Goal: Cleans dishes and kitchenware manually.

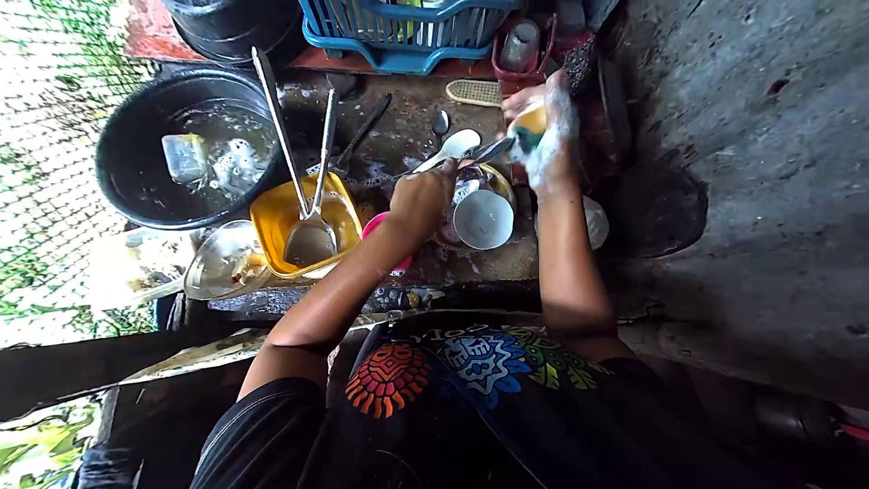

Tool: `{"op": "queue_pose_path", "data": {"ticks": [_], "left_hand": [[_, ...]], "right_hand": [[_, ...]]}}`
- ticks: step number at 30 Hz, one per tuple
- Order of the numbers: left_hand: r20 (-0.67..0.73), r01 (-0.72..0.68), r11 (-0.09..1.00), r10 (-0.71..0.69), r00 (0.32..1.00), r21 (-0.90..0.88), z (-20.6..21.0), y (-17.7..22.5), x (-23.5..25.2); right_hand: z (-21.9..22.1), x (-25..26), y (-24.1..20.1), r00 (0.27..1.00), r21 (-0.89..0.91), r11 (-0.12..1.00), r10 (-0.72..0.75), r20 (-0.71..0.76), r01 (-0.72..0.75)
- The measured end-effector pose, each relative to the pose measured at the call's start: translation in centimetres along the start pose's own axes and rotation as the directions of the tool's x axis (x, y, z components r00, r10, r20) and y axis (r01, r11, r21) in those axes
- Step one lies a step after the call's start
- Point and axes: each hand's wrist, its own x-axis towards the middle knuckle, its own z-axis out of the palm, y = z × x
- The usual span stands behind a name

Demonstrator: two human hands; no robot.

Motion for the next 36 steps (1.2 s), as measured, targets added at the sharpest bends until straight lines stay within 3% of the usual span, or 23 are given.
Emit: {"op": "queue_pose_path", "data": {"ticks": [2, 4, 5, 9, 11, 14, 16, 17, 20, 22, 24, 26, 27, 28, 29, 32, 35, 36], "left_hand": [[0.014, 0.054, 0.997, -0.054, 0.998, 0.046, 0.6, 1.2, 0.2], [0.014, 0.092, 0.996, -0.092, 0.996, -0.009, 1.7, 2.2, 0.2], [0.016, 0.090, 0.996, -0.090, 0.996, -0.021, 2.4, 2.6, 0.2], [-0.023, 0.062, 0.998, -0.062, 0.998, -0.028, 4.3, 2.5, 0.7], [0.036, 0.046, 0.998, -0.044, 0.998, -0.044, 4.0, 2.2, 1.0], [0.090, 0.058, 0.997, -0.054, 0.995, -0.045, 4.5, 1.2, 2.5], [0.111, 0.083, 0.996, -0.078, 0.991, -0.036, 4.9, 0.2, 3.7], [0.142, 0.100, 0.995, -0.095, 0.985, -0.027, 4.8, -0.2, 4.0], [0.248, 0.051, 0.999, -0.048, 0.968, -0.006, 4.6, -1.0, 5.2], [0.244, -0.074, 0.994, 0.090, 0.966, -0.074, 5.4, -1.7, 6.7], [0.255, -0.159, 0.973, 0.199, 0.946, -0.170, 4.9, -2.1, 8.0], [0.258, -0.191, 0.942, 0.264, 0.929, -0.276, 3.0, -2.5, 8.8], [0.233, -0.203, 0.926, 0.283, 0.930, -0.317, 1.7, -2.7, 8.8], [0.197, -0.184, 0.914, 0.268, 0.943, -0.360, 0.4, -3.1, 8.7], [0.144, -0.141, 0.908, 0.212, 0.967, -0.395, 0.0, -3.8, 9.3], [0.070, 0.075, 0.921, -0.052, 0.996, -0.382, 1.0, -6.9, 13.9], [0.119, 0.219, 0.881, -0.185, 0.975, -0.419, 3.4, -9.6, 17.5], [0.133, 0.253, 0.874, -0.217, 0.967, -0.415, 4.3, -10.0, 18.4]], "right_hand": [[2.2, -1.3, 0.1, 0.988, -0.158, 0.984, 0.105, 0.116, -0.086], [4.2, -3.1, -0.2, 0.974, -0.434, 0.879, 0.228, 0.020, -0.196], [4.6, -3.5, 0.1, 0.968, -0.487, 0.843, 0.252, -0.017, -0.228], [3.5, -3.4, 1.5, 0.958, -0.401, 0.872, 0.277, -0.073, -0.283], [3.5, -3.5, 1.9, 0.973, -0.520, 0.824, 0.214, -0.082, -0.225], [3.6, -3.7, 2.1, 0.977, -0.822, 0.532, 0.157, -0.142, -0.205], [3.8, -3.6, 0.3, 0.956, -0.888, 0.367, 0.202, -0.214, -0.277], [4.5, -3.7, -2.2, 0.934, -0.880, 0.341, 0.250, -0.254, -0.331], [6.4, -4.7, -8.2, 0.903, -0.820, 0.391, 0.284, -0.324, -0.417], [6.4, -5.6, -8.9, 0.908, -0.793, 0.447, 0.255, -0.332, -0.415], [6.0, -5.9, -9.7, 0.870, -0.738, 0.468, 0.337, -0.361, -0.487], [3.4, -5.6, -8.5, 0.826, -0.673, 0.489, 0.418, -0.378, -0.555], [0.6, -6.4, -4.8, 0.891, -0.708, 0.541, 0.255, -0.377, -0.454], [-2.2, -7.1, -1.7, 0.925, -0.743, 0.560, 0.132, -0.355, -0.365], [-4.0, -7.5, -0.3, 0.932, -0.761, 0.547, 0.113, -0.345, -0.348], [-6.7, -8.2, 0.8, 0.898, -0.820, 0.374, 0.256, -0.358, -0.433], [-7.9, -9.2, 2.6, 0.896, -0.905, 0.192, 0.320, -0.308, -0.380], [-8.1, -9.4, 3.1, 0.892, -0.908, 0.181, 0.335, -0.305, -0.378]]}}
